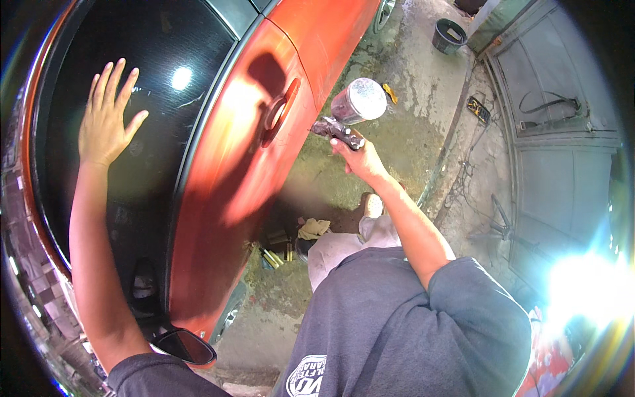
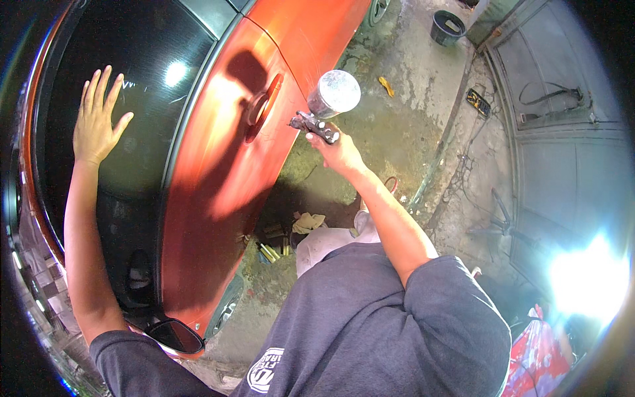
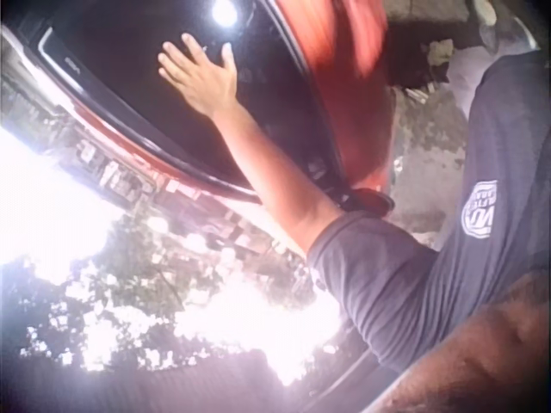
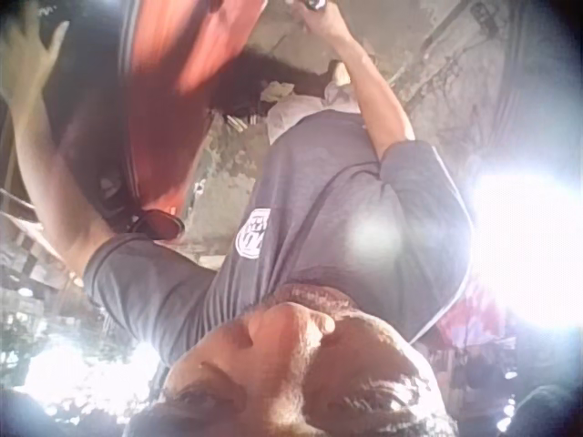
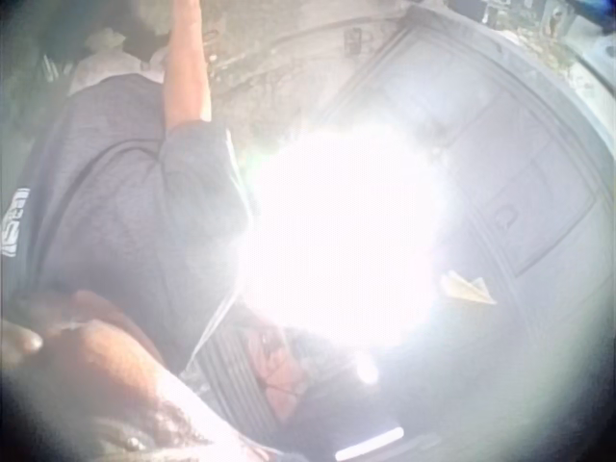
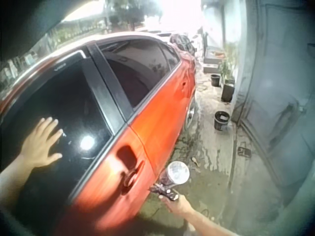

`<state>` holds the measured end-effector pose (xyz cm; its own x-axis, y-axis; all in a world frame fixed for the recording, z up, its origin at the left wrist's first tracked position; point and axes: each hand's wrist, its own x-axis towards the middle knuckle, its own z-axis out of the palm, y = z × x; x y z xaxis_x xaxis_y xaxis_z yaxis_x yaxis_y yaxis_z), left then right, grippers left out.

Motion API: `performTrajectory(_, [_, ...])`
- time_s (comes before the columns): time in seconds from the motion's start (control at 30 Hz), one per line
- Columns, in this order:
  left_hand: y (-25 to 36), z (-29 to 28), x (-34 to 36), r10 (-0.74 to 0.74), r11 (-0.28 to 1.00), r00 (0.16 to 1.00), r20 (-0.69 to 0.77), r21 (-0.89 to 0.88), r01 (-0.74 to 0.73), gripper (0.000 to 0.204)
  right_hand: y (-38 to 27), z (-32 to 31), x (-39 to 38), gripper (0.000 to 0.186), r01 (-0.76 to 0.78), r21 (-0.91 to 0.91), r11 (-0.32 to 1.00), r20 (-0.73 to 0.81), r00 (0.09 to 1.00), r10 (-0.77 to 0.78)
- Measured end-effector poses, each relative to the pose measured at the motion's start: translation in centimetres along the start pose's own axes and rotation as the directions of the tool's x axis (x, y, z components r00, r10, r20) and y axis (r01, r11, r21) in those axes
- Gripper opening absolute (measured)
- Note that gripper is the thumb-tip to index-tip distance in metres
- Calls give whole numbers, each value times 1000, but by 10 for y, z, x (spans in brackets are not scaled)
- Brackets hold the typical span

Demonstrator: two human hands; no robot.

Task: The person uses a spray gun to apply orange paint to the side of a car, covering the front fender, door, and rear quarter panel. They alternate between spraying and wiping the surface with a cloth, moving along the vehicle's length to ensure even coverage.

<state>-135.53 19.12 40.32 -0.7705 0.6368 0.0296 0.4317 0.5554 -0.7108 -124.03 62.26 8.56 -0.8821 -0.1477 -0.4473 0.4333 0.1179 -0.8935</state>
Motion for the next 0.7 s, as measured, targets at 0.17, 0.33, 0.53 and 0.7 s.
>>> performTrajectory(0.17, [5,-15,-12,-7,1000,1000,6,19,7,83,-13,3,22,52,34,-30,999,-41,999,-35])
performTrajectory(0.33, [5,-20,-6,-10,1000,1000,-5,9,11,83,-31,1,85,46,-20,-89,996,-89,996,13])
performTrajectory(0.53, [6,-21,-11,-1,1000,999,-41,-3,1,82,-61,8,110,49,80,-47,996,-202,976,-88])
performTrajectory(0.7, [9,-23,-14,-17,1000,1000,-16,22,18,81,-60,13,124,47,229,-52,972,-238,942,-235])
